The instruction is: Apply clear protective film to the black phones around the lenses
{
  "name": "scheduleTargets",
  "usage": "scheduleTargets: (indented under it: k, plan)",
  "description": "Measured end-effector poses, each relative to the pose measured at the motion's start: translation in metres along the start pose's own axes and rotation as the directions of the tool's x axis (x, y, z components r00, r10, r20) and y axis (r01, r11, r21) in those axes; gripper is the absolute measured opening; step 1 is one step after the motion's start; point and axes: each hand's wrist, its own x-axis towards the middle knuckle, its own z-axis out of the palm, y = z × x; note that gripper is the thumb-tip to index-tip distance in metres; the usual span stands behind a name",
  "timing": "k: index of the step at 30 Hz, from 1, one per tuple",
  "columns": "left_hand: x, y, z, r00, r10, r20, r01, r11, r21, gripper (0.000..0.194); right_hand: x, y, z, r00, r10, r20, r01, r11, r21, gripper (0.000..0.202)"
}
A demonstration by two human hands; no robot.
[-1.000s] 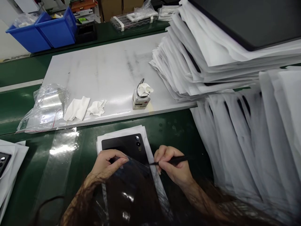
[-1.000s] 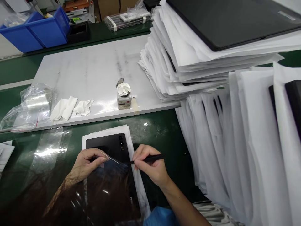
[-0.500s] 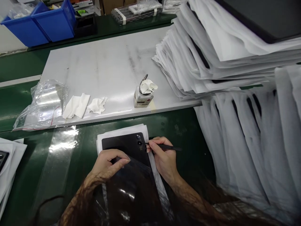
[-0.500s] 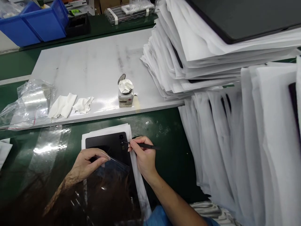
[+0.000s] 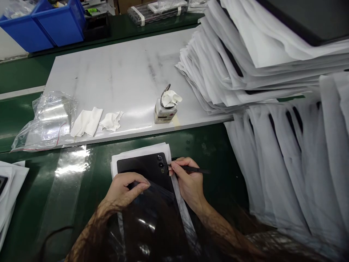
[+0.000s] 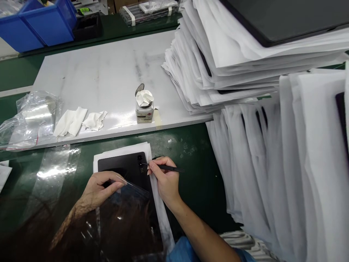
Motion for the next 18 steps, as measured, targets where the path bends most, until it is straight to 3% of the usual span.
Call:
scheduleTargets:
  k: [18]
  plan:
    - [0.0002,0.0003,0.0000,1.000,0.001,-0.009,-0.001,1.000,0.024,0.009,0.0001,0.0043,-0.0018,0.994,-0.106,0.017,0.107,0.993,-0.050,0.040]
